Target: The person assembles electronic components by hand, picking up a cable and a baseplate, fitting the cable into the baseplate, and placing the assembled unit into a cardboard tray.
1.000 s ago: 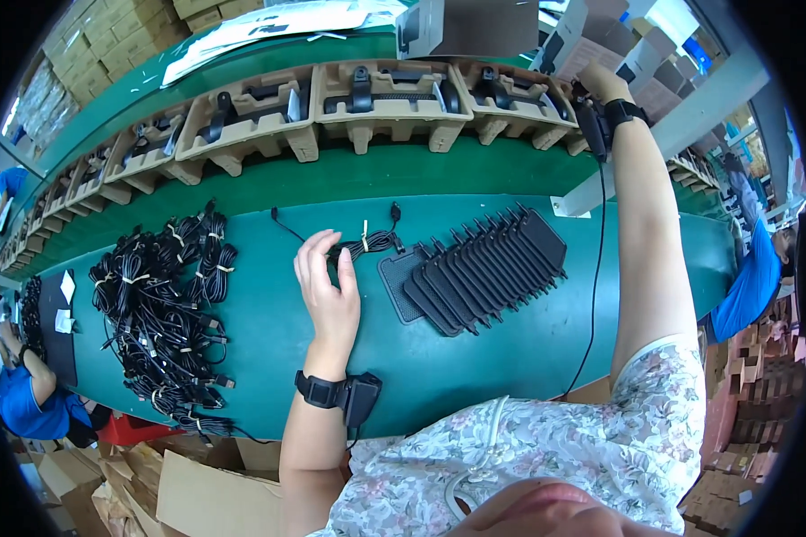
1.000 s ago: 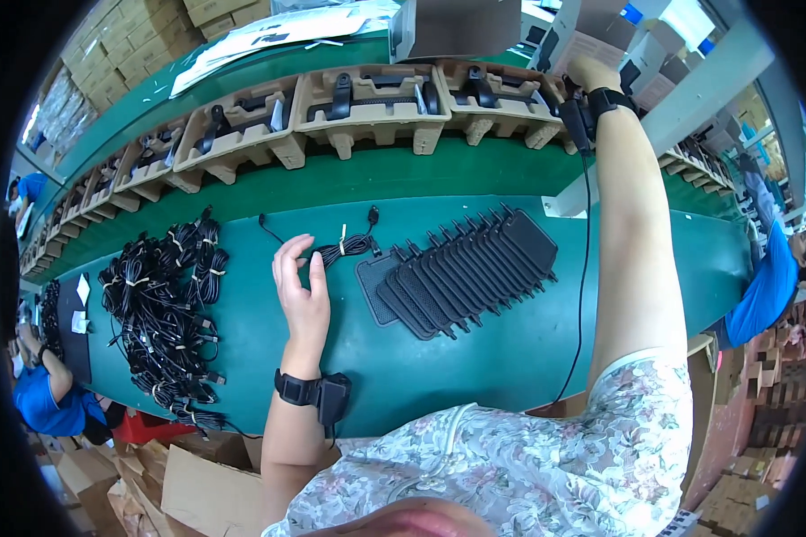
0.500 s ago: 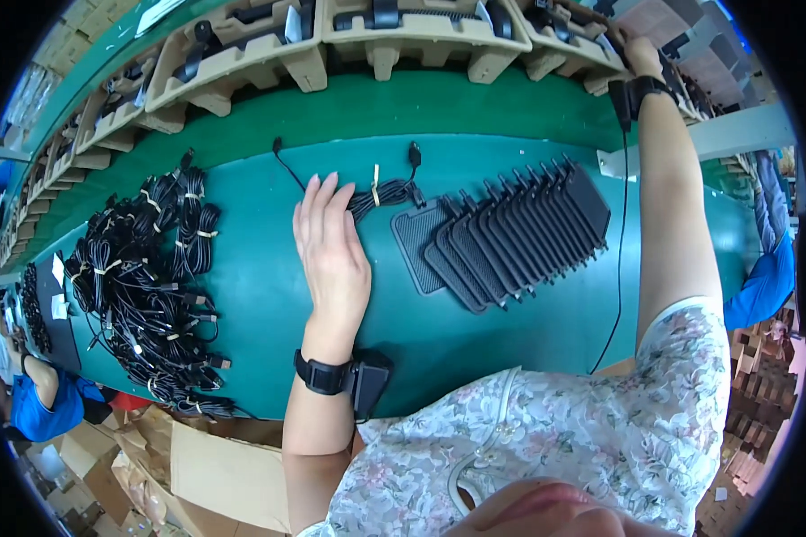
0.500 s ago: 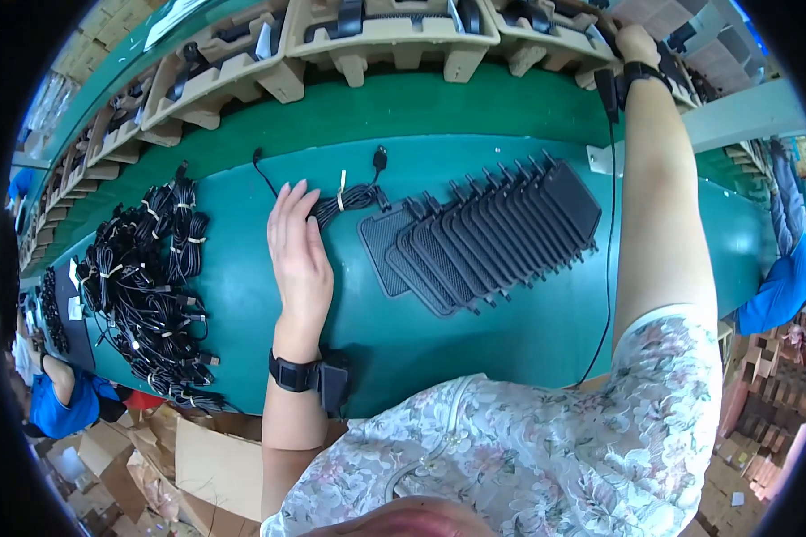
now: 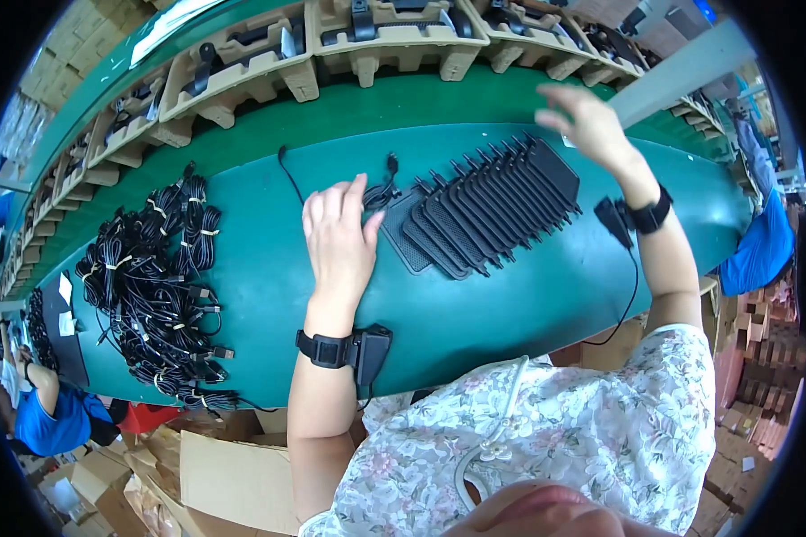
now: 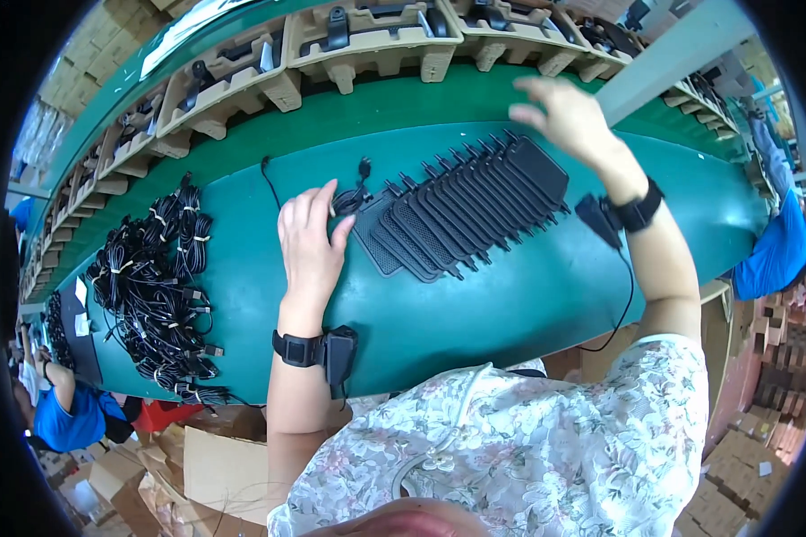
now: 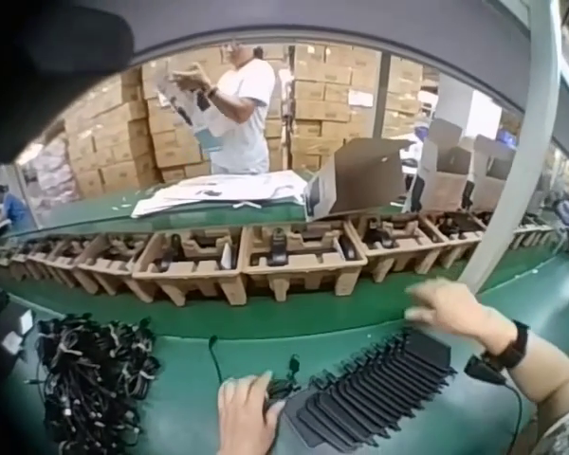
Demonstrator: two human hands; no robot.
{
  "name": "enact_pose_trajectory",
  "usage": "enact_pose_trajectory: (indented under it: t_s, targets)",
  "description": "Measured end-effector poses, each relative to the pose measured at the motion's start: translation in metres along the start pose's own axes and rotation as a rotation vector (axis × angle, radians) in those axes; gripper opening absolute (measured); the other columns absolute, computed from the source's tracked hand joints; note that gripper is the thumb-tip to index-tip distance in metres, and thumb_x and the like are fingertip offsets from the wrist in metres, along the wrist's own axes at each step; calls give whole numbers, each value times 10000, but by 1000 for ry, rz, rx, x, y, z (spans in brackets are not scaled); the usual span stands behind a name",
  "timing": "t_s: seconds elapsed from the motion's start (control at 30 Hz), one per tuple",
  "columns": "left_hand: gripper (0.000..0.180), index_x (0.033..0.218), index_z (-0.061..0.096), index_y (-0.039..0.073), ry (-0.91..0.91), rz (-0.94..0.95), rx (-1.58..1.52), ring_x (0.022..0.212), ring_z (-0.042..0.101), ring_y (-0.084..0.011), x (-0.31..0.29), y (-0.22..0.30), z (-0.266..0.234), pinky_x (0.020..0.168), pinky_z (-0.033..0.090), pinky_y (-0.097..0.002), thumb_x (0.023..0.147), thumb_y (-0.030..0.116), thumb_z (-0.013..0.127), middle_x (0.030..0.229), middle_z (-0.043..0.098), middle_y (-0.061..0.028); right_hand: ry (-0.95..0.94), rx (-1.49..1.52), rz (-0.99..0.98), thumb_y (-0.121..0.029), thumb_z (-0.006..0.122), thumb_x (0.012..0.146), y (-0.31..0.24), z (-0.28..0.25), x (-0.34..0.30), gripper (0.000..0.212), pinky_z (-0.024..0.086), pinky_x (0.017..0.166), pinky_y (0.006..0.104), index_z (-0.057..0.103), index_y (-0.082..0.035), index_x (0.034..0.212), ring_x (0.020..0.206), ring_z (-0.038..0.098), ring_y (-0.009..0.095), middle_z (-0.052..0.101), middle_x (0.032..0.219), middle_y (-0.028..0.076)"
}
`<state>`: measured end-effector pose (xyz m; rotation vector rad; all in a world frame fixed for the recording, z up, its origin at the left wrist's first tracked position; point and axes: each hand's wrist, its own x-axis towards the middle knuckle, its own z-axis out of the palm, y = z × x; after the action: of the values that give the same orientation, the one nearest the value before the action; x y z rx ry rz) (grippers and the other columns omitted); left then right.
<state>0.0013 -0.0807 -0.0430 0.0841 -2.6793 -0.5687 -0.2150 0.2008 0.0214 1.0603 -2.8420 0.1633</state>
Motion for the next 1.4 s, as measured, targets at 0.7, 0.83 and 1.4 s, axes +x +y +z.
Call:
enact_pose_trajectory:
  t_s: [0.7,0.83,1.4]
  targets:
    - [290,1049,463,-17,346,-153,-330,758,506,-212,-2,6,20,697,450,-318,852,152,592,979,443,-136,-92,1170,343,-145,579,862,-8,-26,-60,344,430,852,311,492,-33,1176,951,549,194,562,1076,65]
    - [287,1046,459,-16,303,-195,-366,776,515,-245,-4,3,19,702,456,-344,843,135,596,993,437,-150,57,1797,215,-142,560,873,-23,-52,-33,356,426,902,325,480,2,1188,968,563,199,595,1030,59]
    - [264,1038,489,-5,262,-247,-414,771,502,-184,-3,-5,13,708,445,-302,833,112,608,970,457,-111,107,-232,521,-299,523,850,88,-23,145,322,461,774,427,613,-14,971,864,592,367,614,970,209]
